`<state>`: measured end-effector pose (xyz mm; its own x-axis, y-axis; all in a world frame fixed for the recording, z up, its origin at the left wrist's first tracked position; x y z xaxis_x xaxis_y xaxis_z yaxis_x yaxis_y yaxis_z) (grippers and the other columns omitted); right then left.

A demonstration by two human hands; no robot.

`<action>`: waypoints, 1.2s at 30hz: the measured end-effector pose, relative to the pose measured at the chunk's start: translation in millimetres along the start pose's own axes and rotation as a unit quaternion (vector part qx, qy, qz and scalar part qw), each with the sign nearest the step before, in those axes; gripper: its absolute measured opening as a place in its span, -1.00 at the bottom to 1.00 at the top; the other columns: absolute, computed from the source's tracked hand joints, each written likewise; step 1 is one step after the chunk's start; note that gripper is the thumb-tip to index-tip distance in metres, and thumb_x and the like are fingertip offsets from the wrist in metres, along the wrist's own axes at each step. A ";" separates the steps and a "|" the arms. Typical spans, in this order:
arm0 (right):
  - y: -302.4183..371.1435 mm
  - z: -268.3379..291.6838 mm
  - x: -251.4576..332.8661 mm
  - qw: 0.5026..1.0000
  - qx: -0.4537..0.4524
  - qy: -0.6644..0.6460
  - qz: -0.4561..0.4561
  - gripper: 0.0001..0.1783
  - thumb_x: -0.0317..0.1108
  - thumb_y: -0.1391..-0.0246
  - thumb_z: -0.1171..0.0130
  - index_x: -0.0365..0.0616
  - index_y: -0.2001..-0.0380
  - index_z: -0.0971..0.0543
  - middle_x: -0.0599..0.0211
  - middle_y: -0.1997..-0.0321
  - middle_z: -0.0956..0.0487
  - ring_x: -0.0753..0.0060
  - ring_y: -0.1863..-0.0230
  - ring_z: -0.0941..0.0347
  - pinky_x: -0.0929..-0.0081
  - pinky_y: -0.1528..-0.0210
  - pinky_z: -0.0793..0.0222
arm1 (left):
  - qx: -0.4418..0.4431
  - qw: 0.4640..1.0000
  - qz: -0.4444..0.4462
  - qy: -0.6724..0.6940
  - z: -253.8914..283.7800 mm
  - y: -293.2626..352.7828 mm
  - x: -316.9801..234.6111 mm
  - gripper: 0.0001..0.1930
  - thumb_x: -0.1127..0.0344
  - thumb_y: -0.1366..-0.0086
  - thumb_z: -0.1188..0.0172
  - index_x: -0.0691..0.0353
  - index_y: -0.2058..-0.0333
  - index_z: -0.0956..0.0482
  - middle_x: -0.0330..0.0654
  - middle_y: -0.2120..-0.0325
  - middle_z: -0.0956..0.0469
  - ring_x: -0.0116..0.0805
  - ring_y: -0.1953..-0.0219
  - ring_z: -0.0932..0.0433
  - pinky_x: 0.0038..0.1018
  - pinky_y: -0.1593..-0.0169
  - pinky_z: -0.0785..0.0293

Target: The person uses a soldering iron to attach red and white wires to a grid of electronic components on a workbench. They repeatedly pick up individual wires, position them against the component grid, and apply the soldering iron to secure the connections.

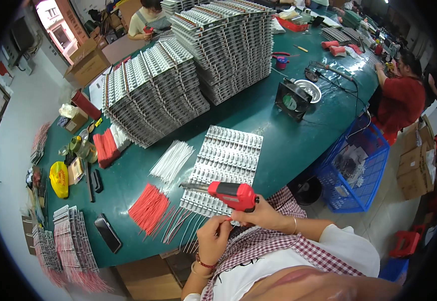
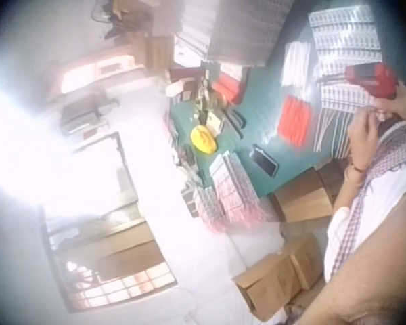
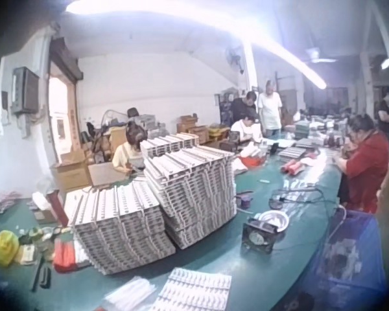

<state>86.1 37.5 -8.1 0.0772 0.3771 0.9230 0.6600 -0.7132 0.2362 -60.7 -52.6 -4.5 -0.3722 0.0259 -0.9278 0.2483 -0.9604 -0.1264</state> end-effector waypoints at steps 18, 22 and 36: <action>9.9 5.1 2.1 0.965 -0.009 0.215 0.152 -0.50 -0.40 -0.03 -0.29 -0.27 -0.03 -0.40 0.18 0.20 -0.56 0.45 0.17 -0.51 0.48 0.12 -0.43 | 0.020 0.998 0.029 -0.050 -12.2 -1.5 -4.5 -0.93 0.50 -0.23 -0.11 0.39 0.36 -0.55 -0.12 0.65 -0.57 -0.48 0.59 -0.57 -0.56 0.49 -0.42; 11.3 1.8 4.0 0.958 -0.023 0.244 0.148 -0.50 -0.47 0.02 -0.29 -0.28 -0.02 -0.41 0.13 0.19 -0.57 0.43 0.18 -0.53 0.48 0.12 -0.44 | 0.018 0.997 0.005 -0.068 -10.9 -0.2 -3.5 -0.91 0.49 -0.22 -0.12 0.39 0.34 -0.56 -0.09 0.67 -0.55 -0.42 0.62 -0.55 -0.54 0.52 -0.39; 7.9 4.9 -31.3 0.981 -0.057 0.160 0.094 -0.51 -0.43 0.01 -0.32 -0.25 0.01 -0.41 0.26 0.29 -0.58 0.54 0.27 -0.49 0.53 0.19 -0.41 | -0.013 0.995 -0.030 -0.091 -10.0 5.9 -0.1 -0.93 0.52 -0.16 -0.20 0.36 0.37 -0.53 0.04 0.50 -0.54 0.01 0.45 -0.54 -0.26 0.37 -0.44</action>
<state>92.6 23.0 -36.6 -0.0609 0.0408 0.9973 0.5668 -0.8210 0.0682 -50.3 -55.4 -8.6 -0.5425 0.0297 -0.8396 0.2429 -0.9512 -0.1906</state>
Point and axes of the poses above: each hand's wrist, its own y-axis away from the middle knuckle, its own z-axis out of the back of the hand, x = y × z, the point moved 1 cm from there along -y, towards the middle knuckle
